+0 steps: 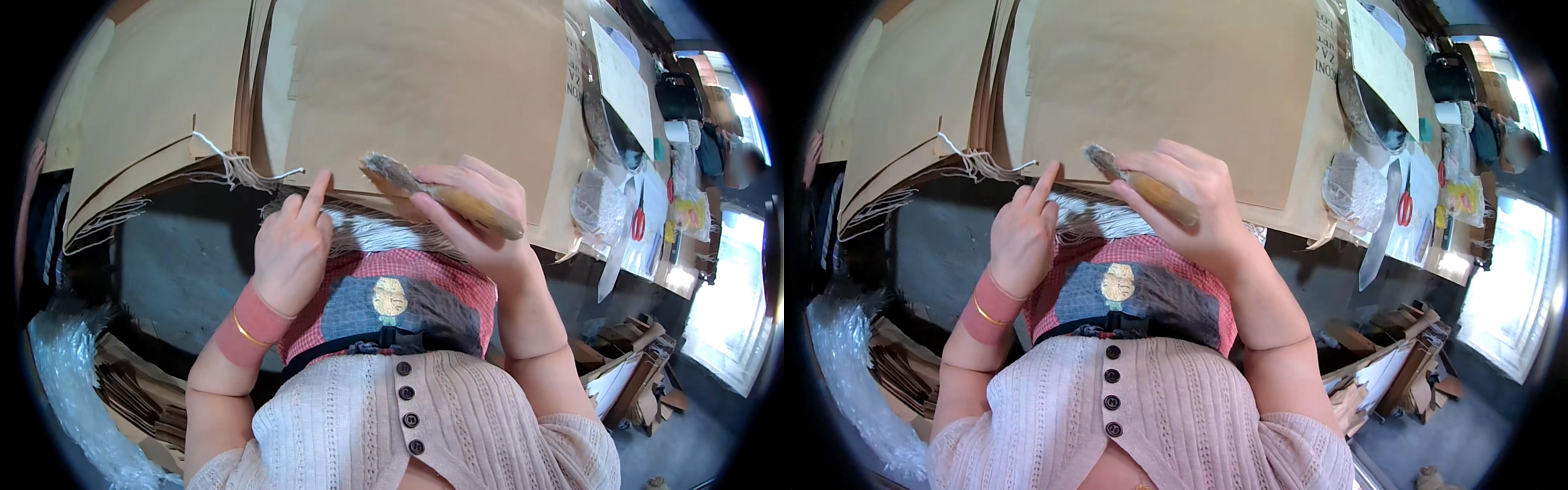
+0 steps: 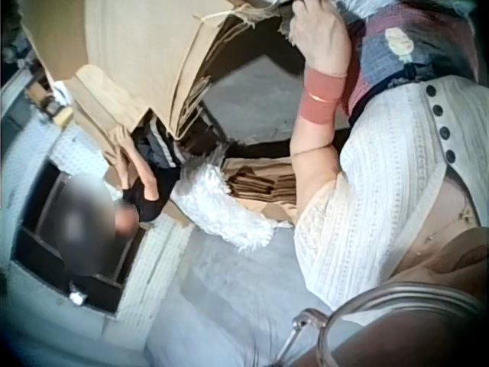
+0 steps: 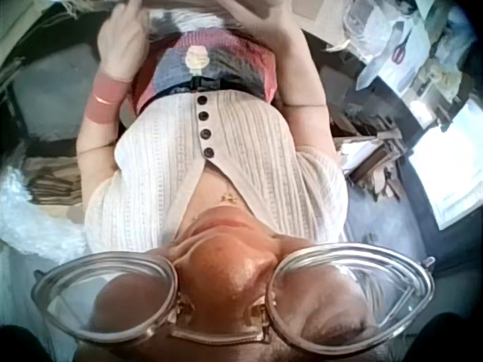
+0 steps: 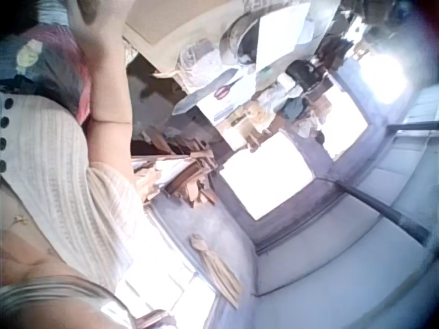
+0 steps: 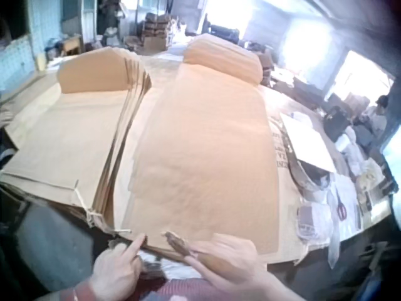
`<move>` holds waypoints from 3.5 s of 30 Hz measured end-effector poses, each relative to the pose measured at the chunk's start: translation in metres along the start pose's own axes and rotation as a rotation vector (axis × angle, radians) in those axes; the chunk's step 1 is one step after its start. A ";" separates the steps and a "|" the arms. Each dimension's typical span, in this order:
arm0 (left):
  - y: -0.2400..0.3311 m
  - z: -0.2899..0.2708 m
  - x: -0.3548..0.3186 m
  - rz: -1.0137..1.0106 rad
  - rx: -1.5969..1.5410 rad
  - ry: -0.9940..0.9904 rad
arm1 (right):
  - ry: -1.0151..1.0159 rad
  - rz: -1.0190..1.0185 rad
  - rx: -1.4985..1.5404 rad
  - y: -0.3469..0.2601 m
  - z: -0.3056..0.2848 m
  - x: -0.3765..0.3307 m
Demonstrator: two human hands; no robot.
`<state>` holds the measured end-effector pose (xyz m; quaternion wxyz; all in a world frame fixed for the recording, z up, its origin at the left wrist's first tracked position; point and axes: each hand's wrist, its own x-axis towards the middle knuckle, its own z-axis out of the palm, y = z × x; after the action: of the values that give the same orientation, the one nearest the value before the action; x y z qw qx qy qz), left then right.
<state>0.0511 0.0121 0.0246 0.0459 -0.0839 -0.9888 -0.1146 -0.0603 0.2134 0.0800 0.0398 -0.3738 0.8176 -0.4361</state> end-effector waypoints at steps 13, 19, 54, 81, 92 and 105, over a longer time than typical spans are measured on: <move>0.003 0.023 0.006 -0.023 0.017 0.008 | 0.034 0.057 0.044 0.003 0.025 0.005; 0.008 0.017 0.012 -0.028 0.014 -0.020 | 0.257 0.468 0.058 0.034 -0.014 -0.029; 0.045 -0.115 -0.003 0.153 -0.764 0.127 | -0.079 0.015 0.328 0.042 -0.011 -0.145; -0.057 0.031 0.041 -0.368 -0.272 0.193 | 0.296 0.473 -0.254 0.149 -0.073 -0.123; -0.019 0.024 0.043 0.217 -0.261 0.178 | 0.329 0.615 -0.050 0.128 -0.063 -0.120; -0.038 0.015 0.071 -0.202 -0.529 -0.087 | 0.261 0.539 0.029 0.133 -0.051 -0.095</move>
<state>-0.0261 -0.0094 0.0092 -0.0319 0.0010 -0.9290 -0.3687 -0.0892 0.3550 -0.0125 0.0542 -0.0834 0.8794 -0.4656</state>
